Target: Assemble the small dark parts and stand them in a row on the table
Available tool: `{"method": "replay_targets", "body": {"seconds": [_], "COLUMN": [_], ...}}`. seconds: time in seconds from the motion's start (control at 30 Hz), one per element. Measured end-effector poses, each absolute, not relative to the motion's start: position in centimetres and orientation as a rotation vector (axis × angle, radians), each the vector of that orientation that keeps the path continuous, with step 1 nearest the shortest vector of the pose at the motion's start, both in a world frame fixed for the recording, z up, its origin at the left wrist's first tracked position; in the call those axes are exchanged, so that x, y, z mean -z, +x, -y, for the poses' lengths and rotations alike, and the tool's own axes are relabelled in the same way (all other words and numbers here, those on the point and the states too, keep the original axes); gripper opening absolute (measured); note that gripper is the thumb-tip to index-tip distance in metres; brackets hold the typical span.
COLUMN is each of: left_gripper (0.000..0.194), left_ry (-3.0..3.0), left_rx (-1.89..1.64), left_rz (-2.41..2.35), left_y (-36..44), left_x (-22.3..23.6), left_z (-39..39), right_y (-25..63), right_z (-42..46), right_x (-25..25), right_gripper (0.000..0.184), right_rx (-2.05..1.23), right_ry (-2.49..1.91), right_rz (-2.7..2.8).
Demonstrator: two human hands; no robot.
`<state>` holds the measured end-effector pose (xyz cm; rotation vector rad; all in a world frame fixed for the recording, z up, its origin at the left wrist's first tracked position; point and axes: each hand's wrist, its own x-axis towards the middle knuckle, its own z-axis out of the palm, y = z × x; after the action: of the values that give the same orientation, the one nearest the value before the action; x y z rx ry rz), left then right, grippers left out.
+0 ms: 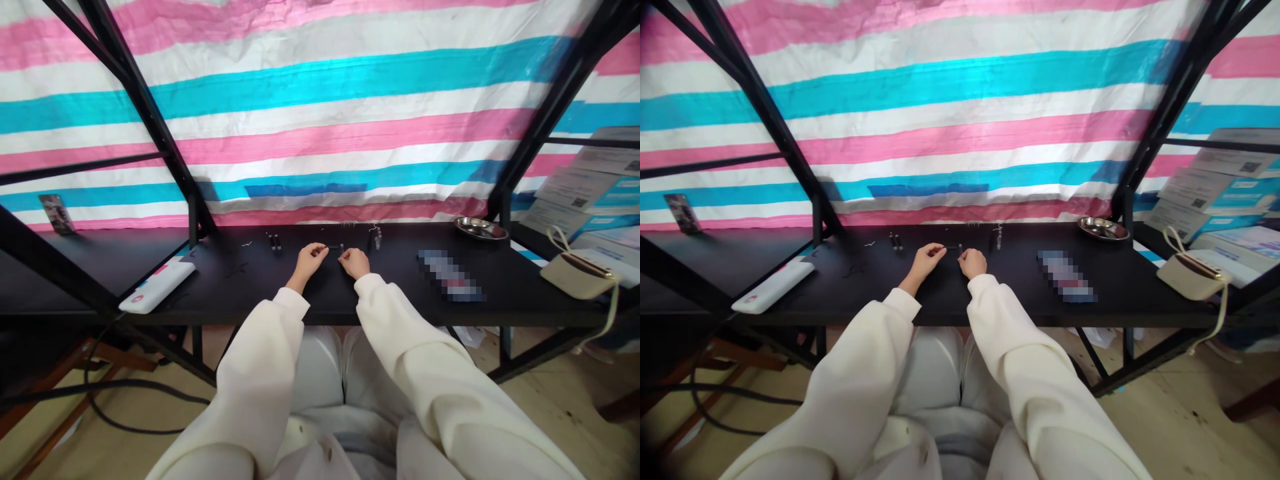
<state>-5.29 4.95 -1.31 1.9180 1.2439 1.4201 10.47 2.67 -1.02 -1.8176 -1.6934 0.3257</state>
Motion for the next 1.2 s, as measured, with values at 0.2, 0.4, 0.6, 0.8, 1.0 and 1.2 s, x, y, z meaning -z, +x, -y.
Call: {"method": "replay_targets", "body": {"seconds": [0.2,0.4,0.6,0.8,1.0,1.2], "left_gripper": [0.023,0.024,0.024,0.024,0.032,0.039], "left_ry": [1.945,1.953,1.967,2.095,2.436,2.758], "left_rx": [-1.451,-1.459,-1.483,-1.557,-1.519,-1.244], "left_rz": [-1.236,-1.231,-1.234,-1.238,-1.335,-1.439], "left_y": [-5.2,-5.3,-5.0,-4.8,-4.8,-4.2], "left_x": [1.2,1.4,1.1,0.8,0.0,-0.1], "left_z": [-4.9,-5.0,-4.7,-4.2,-3.0,-2.4], "right_y": [10.7,10.6,10.5,10.3,10.2,10.1], "right_z": [-2.9,-2.7,-2.4,-2.2,-1.8,-1.7], "right_x": [1.8,1.7,1.5,1.3,0.9,0.8], "right_gripper": [0.011,0.012,0.011,0.012,0.016,0.017], "right_rx": [-0.164,-0.104,-0.025,0.058,0.134,0.153], "right_ry": [-1.747,-1.748,-1.728,-1.737,-1.757,-1.774], "right_rz": [1.794,1.84,1.887,1.956,2.016,2.028]}}
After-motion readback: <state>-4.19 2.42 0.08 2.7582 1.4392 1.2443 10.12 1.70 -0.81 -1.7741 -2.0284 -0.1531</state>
